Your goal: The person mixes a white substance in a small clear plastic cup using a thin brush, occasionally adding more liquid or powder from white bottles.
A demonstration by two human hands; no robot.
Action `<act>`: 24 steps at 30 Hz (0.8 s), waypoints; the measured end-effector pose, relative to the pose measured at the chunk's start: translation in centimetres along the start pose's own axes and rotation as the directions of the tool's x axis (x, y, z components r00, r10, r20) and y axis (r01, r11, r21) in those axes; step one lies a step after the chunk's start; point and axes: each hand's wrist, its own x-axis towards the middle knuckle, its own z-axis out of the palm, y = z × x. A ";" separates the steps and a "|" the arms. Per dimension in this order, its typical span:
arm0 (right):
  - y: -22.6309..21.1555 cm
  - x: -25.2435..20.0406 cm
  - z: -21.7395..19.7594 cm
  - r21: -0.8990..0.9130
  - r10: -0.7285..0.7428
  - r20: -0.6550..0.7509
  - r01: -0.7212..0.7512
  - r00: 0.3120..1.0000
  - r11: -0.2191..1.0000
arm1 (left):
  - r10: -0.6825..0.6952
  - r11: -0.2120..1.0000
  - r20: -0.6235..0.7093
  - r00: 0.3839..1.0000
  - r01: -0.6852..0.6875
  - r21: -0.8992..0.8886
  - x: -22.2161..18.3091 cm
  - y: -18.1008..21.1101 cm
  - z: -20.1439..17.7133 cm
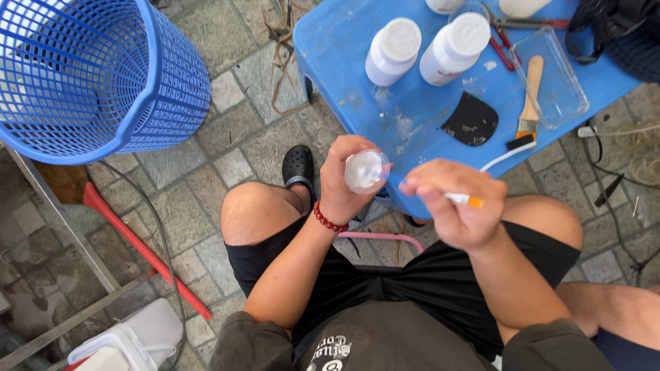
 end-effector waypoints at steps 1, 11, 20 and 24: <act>0.0 0.1 -0.1 -0.037 -0.017 -0.021 0.016 1.000 0.999 | -0.017 1.000 0.007 1.000 0.017 -0.015 -0.1 -0.2 0.0; -0.6 1.0 -0.3 -0.133 -0.101 0.002 0.101 0.995 0.986 | 0.062 0.988 0.033 0.998 -0.066 0.141 0.6 0.9 -0.4; -0.8 1.4 -0.8 -0.141 -0.011 0.024 0.014 1.000 0.990 | 0.091 0.973 -0.011 0.996 -0.087 0.212 1.0 1.2 -0.1; -0.7 0.5 -0.8 -0.084 0.060 -0.023 -0.061 0.998 0.995 | -0.047 0.995 -0.020 0.999 0.049 0.091 -0.2 0.9 0.1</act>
